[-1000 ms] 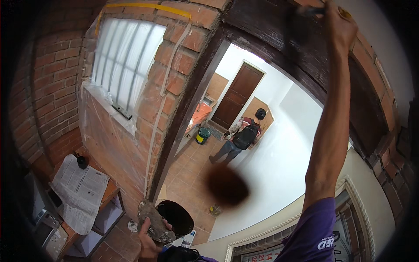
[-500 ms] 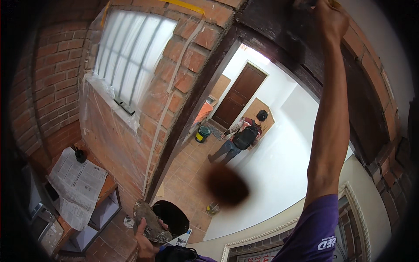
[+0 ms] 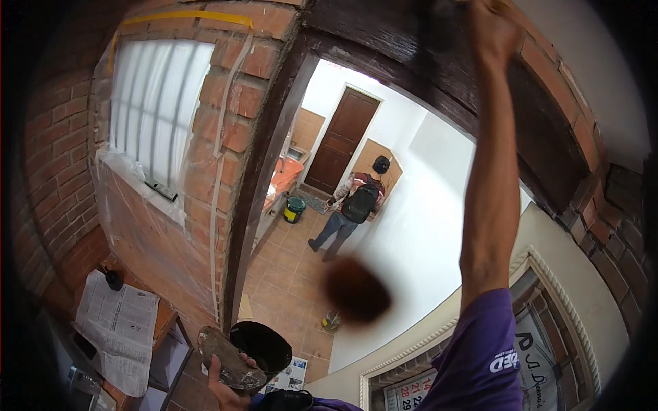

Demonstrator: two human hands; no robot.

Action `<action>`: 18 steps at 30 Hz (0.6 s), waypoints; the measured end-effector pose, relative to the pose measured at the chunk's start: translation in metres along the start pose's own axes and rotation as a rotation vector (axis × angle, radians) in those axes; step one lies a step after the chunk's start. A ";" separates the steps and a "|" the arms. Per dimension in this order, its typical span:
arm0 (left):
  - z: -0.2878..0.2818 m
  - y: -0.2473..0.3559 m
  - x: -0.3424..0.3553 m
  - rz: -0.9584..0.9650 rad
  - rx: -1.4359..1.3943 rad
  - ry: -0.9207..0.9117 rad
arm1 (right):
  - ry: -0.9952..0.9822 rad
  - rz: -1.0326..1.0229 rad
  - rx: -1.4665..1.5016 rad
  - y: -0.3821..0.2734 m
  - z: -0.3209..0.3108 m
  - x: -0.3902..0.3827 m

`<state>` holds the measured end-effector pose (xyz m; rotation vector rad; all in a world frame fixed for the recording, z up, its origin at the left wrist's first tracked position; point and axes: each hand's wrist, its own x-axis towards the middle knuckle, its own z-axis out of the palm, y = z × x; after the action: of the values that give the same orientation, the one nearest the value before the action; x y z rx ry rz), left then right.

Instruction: Apply dark brown paint to a wooden door frame using a brush.

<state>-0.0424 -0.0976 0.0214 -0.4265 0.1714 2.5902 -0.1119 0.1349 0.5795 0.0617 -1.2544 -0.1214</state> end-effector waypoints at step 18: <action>0.005 -0.010 -0.006 0.029 -0.029 0.061 | -0.131 -0.337 -0.395 -0.047 0.028 -0.022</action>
<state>-0.0339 -0.0906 0.0275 -0.5172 0.1621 2.6121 -0.1483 0.0918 0.5618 -0.0791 -1.3217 -0.6711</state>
